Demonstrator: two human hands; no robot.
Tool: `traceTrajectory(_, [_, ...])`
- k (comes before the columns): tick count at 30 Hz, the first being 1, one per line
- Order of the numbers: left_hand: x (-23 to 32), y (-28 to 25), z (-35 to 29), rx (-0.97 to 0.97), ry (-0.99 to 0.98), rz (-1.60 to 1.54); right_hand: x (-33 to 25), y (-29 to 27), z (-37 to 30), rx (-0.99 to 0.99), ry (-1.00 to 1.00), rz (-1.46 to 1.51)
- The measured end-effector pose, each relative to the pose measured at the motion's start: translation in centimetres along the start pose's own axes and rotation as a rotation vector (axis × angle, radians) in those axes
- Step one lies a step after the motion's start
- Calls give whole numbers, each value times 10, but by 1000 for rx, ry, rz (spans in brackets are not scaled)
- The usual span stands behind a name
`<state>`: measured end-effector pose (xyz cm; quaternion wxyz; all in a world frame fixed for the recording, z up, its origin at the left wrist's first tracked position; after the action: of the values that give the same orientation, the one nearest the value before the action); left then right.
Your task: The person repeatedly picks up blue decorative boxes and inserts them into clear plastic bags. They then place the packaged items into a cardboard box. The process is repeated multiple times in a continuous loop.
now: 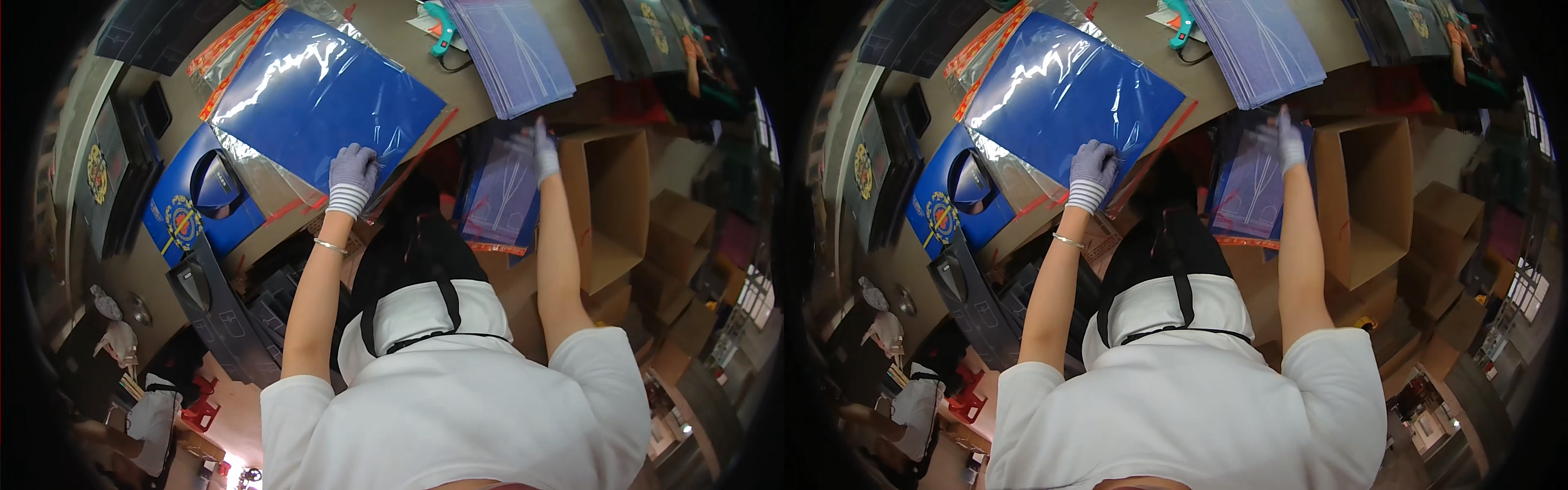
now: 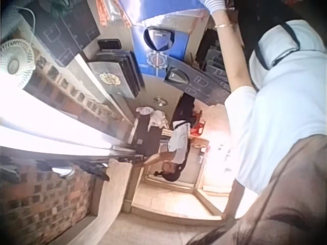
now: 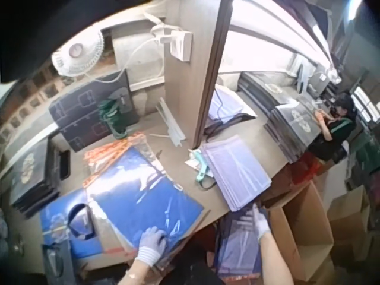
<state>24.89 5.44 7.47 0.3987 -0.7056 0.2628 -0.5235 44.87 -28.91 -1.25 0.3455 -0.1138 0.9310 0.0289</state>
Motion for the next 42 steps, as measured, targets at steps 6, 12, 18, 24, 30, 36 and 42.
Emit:
traceTrajectory(6, [17,1,11,-116,-84,131,-36,10,16,84,151,5])
traceTrajectory(12, [-19,1,3,70,-164,-219,-28,-59,-110,169,-622,-235])
traceTrajectory(18, [-35,5,5,114,-307,-746,56,14,-230,111,-383,8])
traceTrajectory(24, [-16,-22,1,150,-261,-665,118,113,-232,-404,-6,-54])
traceTrajectory(30, [7,-51,-31,217,-153,-468,37,269,-187,-919,-136,-114])
traceTrajectory(36, [-54,-38,-87,379,-236,-689,80,264,-146,-940,106,-1001])
traceTrajectory(42, [-157,75,-222,336,-887,-1223,87,286,-187,-750,-676,-1143])
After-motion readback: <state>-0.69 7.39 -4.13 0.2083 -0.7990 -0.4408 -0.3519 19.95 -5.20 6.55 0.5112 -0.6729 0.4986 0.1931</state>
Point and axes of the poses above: each hand's wrist, its own z-axis towards the middle knuckle, its own y-axis out of the palm, x = y × z, the point moved 10 cm from there along z, towards the middle knuckle, and after that the axes turned 4 degrees about -x, right-handed, at the moved point
